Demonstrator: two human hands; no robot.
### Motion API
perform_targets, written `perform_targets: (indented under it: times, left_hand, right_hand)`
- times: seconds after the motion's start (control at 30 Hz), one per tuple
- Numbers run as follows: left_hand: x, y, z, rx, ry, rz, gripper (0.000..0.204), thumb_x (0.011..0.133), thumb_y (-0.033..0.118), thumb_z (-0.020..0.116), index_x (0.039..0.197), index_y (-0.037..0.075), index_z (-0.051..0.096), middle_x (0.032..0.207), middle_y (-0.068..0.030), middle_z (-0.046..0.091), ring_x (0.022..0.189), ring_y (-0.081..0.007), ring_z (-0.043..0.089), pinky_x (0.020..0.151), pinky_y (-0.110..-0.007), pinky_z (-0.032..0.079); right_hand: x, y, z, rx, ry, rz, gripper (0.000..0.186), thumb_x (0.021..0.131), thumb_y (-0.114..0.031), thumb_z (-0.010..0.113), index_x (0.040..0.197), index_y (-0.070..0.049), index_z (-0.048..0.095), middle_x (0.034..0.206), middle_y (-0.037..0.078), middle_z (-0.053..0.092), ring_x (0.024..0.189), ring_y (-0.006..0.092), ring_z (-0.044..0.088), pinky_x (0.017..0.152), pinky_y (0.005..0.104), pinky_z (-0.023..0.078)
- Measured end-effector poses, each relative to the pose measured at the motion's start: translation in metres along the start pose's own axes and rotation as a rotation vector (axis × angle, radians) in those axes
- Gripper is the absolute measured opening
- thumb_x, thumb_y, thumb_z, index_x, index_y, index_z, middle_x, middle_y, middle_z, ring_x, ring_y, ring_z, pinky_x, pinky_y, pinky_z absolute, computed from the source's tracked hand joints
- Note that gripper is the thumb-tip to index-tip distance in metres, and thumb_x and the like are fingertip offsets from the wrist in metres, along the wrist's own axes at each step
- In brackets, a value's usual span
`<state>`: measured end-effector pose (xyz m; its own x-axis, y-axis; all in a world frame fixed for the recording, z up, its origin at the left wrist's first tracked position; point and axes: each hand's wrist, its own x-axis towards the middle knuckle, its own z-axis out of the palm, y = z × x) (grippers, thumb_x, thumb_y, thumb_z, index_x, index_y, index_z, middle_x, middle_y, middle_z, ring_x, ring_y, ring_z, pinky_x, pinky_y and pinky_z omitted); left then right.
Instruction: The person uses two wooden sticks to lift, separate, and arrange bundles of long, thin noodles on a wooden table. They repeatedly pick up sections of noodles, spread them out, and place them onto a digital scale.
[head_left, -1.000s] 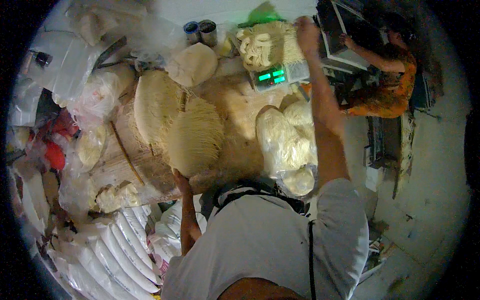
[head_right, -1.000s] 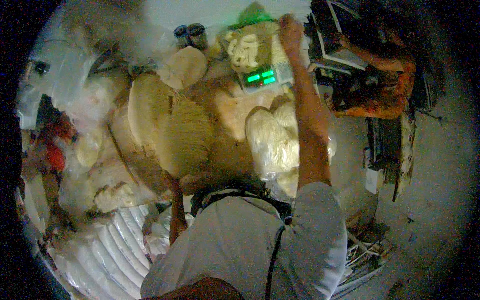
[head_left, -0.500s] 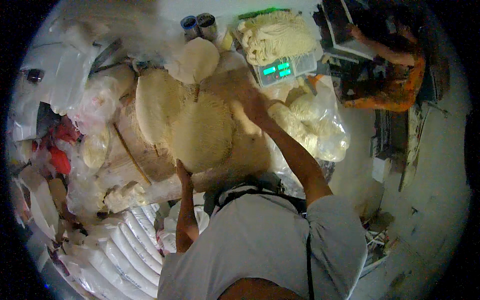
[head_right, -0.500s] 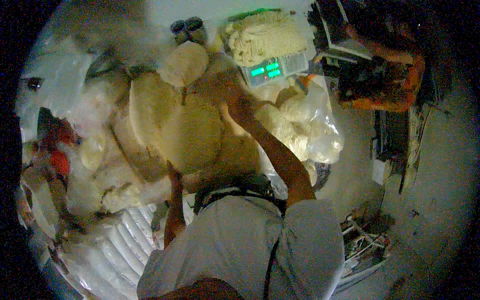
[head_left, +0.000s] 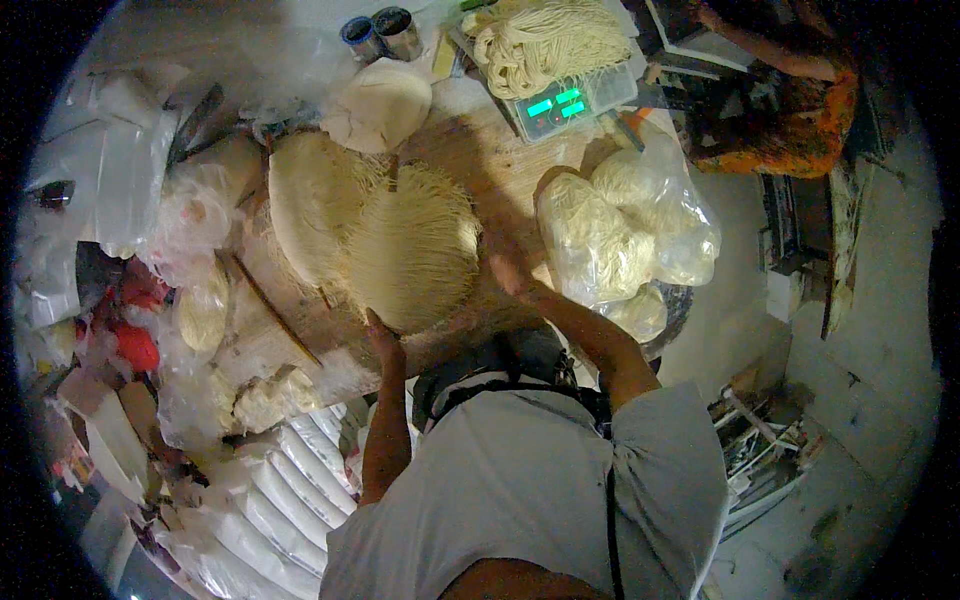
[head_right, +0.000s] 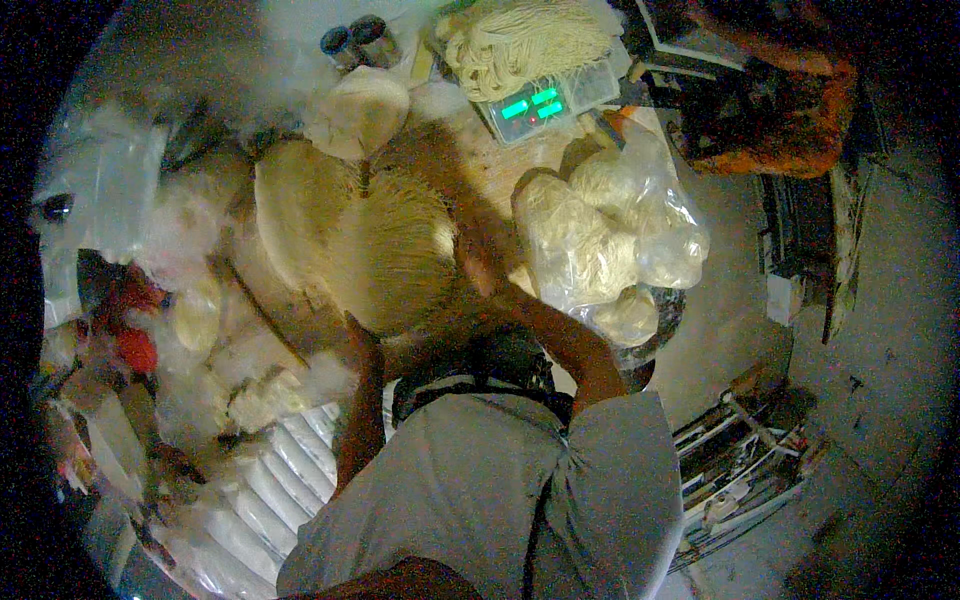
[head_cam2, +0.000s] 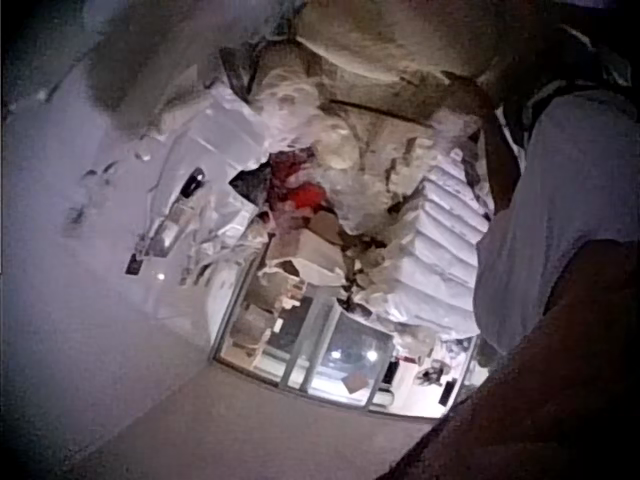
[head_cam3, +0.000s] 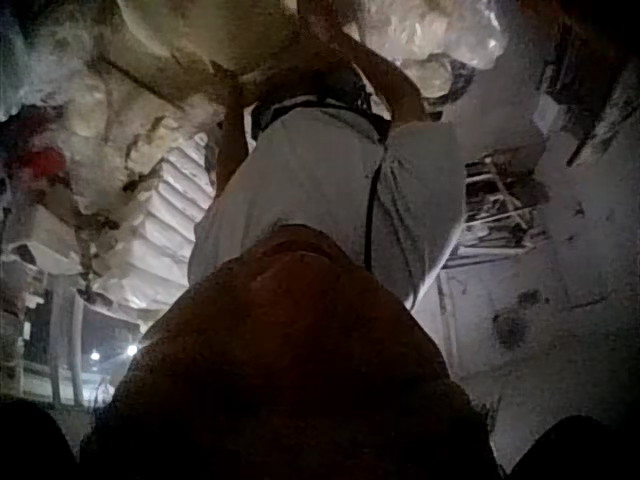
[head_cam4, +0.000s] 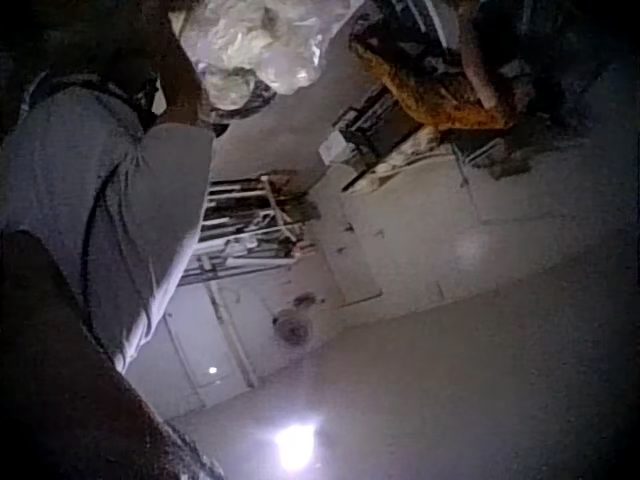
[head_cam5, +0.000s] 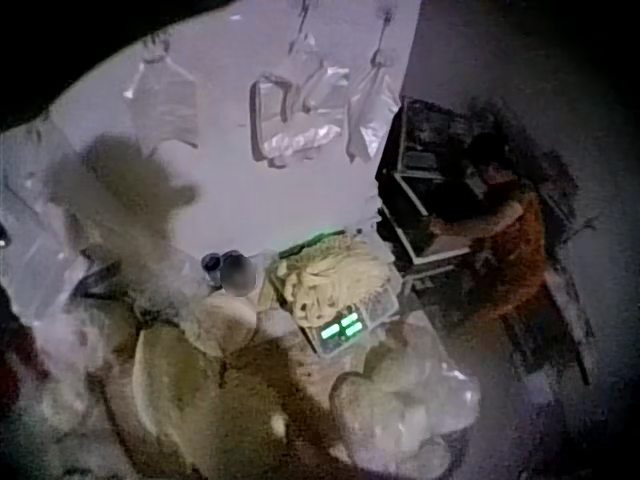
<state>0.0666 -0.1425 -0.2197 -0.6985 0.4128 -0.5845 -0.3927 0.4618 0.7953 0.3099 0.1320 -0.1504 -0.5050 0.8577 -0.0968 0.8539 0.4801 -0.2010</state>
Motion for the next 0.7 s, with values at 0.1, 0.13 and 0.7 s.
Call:
perform_targets:
  times: [0.1, 0.13, 0.7]
  left_hand:
    - [0.004, 0.016, 0.019, 0.191, 0.043, -0.016, 0.072, 0.104, 0.057, 0.04, 0.143, -0.003, 0.048, 0.13, -0.0176, 0.06, 0.111, -0.0298, 0.058, 0.096, -0.042, 0.046]
    - [-0.006, 0.033, 0.027, 0.244, 0.054, -0.052, 0.072, 0.104, 0.057, 0.04, 0.142, -0.003, 0.049, 0.129, -0.0177, 0.061, 0.11, -0.0297, 0.058, 0.095, -0.042, 0.046]
    - [-0.013, 0.035, 0.03, 0.318, 0.046, 0.117, 0.071, 0.104, 0.06, 0.037, 0.108, -0.005, 0.064, 0.076, -0.0157, 0.056, 0.07, -0.0279, 0.05, 0.068, -0.044, 0.041]
  right_hand:
    - [-0.027, -0.009, -0.006, 0.226, -0.007, -0.097, 0.051, 0.095, -0.028, 0.065, 0.14, -0.007, 0.053, 0.145, 0.016, 0.041, 0.134, 0.0348, 0.039, 0.107, 0.0473, 0.035]
    - [-0.022, -0.002, -0.008, 0.285, 0.002, -0.125, 0.05, 0.095, -0.026, 0.066, 0.139, -0.006, 0.054, 0.141, 0.016, 0.046, 0.131, 0.034, 0.043, 0.104, 0.0461, 0.038]
    - [0.162, -0.066, -0.077, 1.053, -0.08, -0.238, 0.032, 0.091, -0.018, 0.071, 0.119, -0.003, 0.07, 0.108, 0.007, 0.07, 0.087, 0.0138, 0.064, 0.074, 0.0306, 0.053]
